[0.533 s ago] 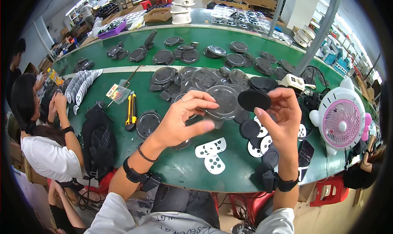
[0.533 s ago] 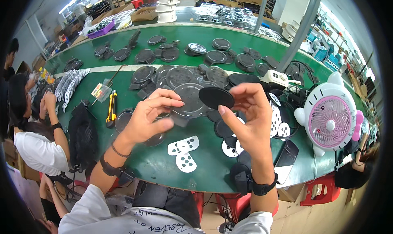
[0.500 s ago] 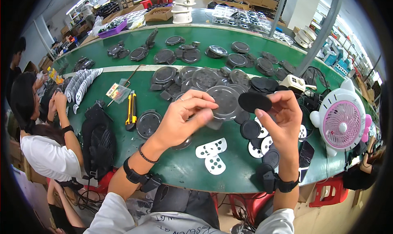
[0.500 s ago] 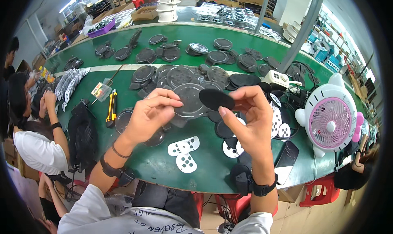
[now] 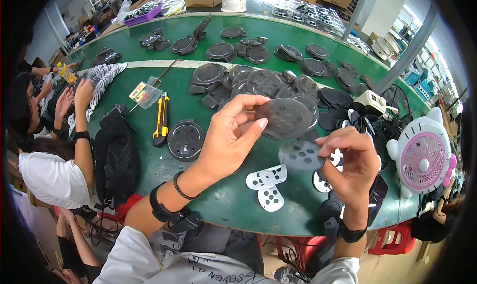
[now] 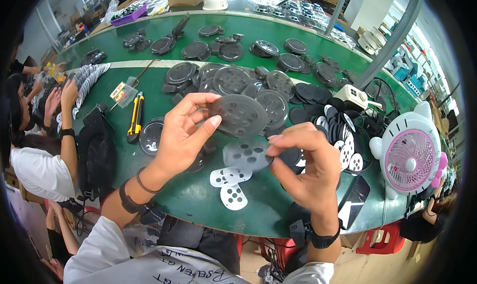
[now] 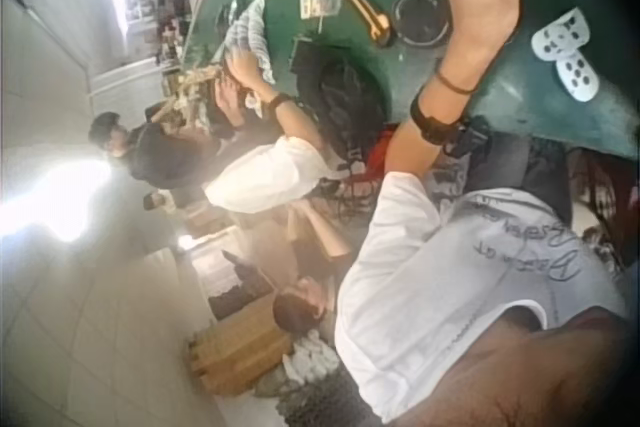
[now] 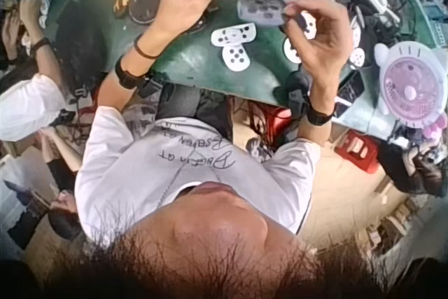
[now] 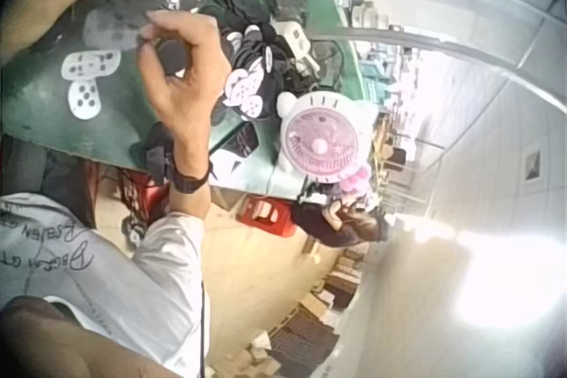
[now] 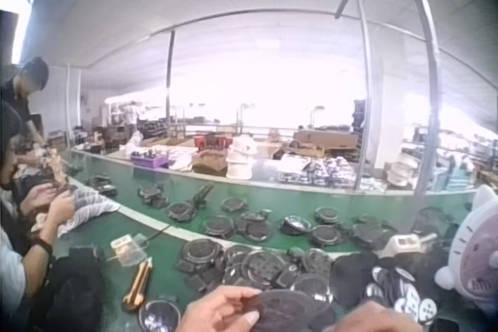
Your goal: Manually assemble plastic and rubber components onto a base plate at a factory workbench.
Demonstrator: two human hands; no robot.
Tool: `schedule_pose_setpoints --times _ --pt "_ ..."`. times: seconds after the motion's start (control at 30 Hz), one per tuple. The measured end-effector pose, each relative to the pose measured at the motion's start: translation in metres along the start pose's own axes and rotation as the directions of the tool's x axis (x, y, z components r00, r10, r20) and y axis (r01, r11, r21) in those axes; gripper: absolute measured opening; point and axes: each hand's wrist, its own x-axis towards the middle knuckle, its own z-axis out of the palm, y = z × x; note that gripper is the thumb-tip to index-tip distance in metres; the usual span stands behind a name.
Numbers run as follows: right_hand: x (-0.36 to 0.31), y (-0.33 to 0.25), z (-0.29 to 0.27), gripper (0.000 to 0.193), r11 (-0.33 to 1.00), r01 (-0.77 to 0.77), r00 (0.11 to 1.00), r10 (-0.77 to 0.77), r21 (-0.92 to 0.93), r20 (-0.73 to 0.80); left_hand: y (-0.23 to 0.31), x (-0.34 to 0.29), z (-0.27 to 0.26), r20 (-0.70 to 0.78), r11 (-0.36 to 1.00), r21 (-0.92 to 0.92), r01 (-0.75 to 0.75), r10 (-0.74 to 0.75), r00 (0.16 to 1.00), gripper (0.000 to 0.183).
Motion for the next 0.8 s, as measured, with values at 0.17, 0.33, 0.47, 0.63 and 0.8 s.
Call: schedule_pose_setpoints --times 0.17,0.33,0.47,0.63,0.8 --pt "0.002 0.000 0.007 0.033 0.989 0.146 0.989 -0.146 -0.006 -0.022 -0.003 -0.001 0.001 -0.051 0.995 0.005 -0.104 0.104 0.993 0.026" --pt "-0.003 -0.003 0.014 0.029 0.975 0.178 0.984 -0.176 -0.136 0.024 -0.001 -0.005 0.003 -0.064 0.986 -0.068 -0.154 0.149 0.987 0.018" --pt "-0.004 -0.001 0.018 0.029 0.980 0.162 0.985 -0.168 -0.112 -0.050 -0.002 -0.005 0.002 -0.061 0.970 0.010 -0.245 0.245 0.968 0.022" --pt "-0.004 -0.001 0.016 0.028 0.962 0.187 0.977 -0.203 -0.201 -0.061 -0.004 -0.006 0.003 -0.011 0.966 -0.093 -0.242 0.242 0.970 0.022" --pt "-0.005 -0.002 0.017 0.027 0.962 0.163 0.976 -0.189 -0.221 -0.104 -0.004 -0.007 0.006 -0.015 0.967 -0.135 -0.215 0.215 0.976 0.019"
